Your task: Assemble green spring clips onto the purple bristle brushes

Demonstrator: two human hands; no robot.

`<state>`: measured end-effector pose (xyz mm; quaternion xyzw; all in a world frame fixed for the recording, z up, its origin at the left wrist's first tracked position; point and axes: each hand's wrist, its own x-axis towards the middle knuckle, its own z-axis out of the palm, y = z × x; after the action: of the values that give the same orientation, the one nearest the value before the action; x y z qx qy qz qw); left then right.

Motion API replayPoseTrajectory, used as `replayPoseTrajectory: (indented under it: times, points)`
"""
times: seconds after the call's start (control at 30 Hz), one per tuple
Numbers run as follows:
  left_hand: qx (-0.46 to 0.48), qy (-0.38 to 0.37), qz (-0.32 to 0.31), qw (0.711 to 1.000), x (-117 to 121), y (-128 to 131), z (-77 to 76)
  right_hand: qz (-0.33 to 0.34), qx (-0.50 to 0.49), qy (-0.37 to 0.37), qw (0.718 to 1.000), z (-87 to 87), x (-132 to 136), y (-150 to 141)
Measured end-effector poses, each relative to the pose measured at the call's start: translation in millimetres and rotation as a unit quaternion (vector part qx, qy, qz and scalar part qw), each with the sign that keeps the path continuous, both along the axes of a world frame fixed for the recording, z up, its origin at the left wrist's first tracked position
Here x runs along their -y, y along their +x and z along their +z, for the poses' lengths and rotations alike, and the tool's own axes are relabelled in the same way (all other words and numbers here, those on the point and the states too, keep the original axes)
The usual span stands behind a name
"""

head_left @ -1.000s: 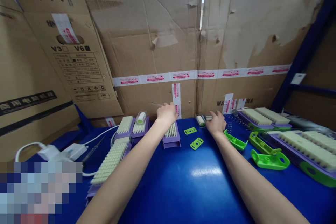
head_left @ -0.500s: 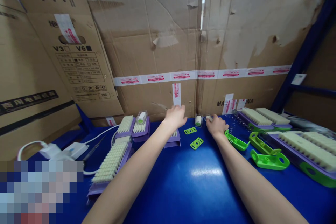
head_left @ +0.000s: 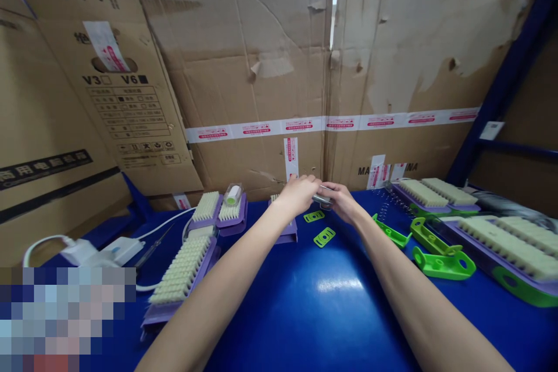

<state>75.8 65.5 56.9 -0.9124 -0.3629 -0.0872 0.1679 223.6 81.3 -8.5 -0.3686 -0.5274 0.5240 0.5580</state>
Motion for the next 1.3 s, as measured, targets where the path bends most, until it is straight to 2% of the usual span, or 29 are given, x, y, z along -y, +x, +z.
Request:
replayPoseTrajectory:
  times: [0.03,0.1,0.2,0.27,0.33,0.43,0.53,0.63,0.73,0.83,0.9,1.07,1.13,1.2,1.3]
  points:
    - [-0.004,-0.005,0.004,1.000,1.3,-1.6,3.6,0.017,-0.011,-0.009,1.000,2.2,1.7,0.2]
    - [-0.005,-0.009,0.027,1.000,5.5,-8.1,12.3,-0.004,-0.036,-0.017,0.999,4.5,2.9,2.9]
    - [0.001,-0.016,0.089,0.996,13.5,-28.2,28.3,-0.143,-0.036,-0.006,0.989,-0.5,-1.5,12.2]
    - [0.024,-0.006,0.137,0.990,19.1,-48.0,39.9,-0.266,-0.006,0.027,0.964,-10.2,-6.5,20.7]
    - [0.061,0.001,0.222,0.973,25.6,-71.5,51.3,-0.365,0.054,0.049,0.928,-22.5,-10.8,29.2]
    - [0.093,0.002,0.335,0.937,41.3,-110.5,62.9,-0.424,0.170,0.028,0.889,-37.7,-13.6,37.9]
    - [0.074,-0.010,0.414,0.907,67.2,-148.7,59.6,-0.435,0.217,0.022,0.874,-42.8,-12.9,39.1]
    - [0.034,-0.026,0.468,0.883,97.1,-178.7,38.5,-0.426,0.269,0.033,0.863,-41.3,-11.5,35.6]
    - [0.017,-0.051,0.475,0.878,119.5,-196.0,11.6,-0.418,0.313,0.037,0.852,-40.0,-11.0,32.9]
    - [-0.001,-0.078,0.480,0.874,129.3,-201.9,-3.9,-0.413,0.325,0.033,0.850,-40.7,-11.1,33.0]
    - [-0.005,-0.091,0.481,0.872,130.9,-201.8,-5.2,-0.411,0.327,0.027,0.851,-40.9,-11.0,33.6]
    - [-0.020,-0.101,0.461,0.882,125.7,-198.9,3.6,-0.411,0.353,0.009,0.840,-36.6,-6.4,30.9]
    - [-0.018,-0.112,0.438,0.892,121.6,-197.9,6.3,-0.420,0.388,0.019,0.820,-33.9,-2.6,26.2]
    - [-0.004,-0.113,0.426,0.898,117.3,-195.8,8.8,-0.413,0.447,0.064,0.791,-32.3,0.9,19.6]
    - [0.017,-0.100,0.432,0.896,111.7,-188.2,13.5,-0.340,0.561,0.146,0.741,-33.2,3.5,9.0]
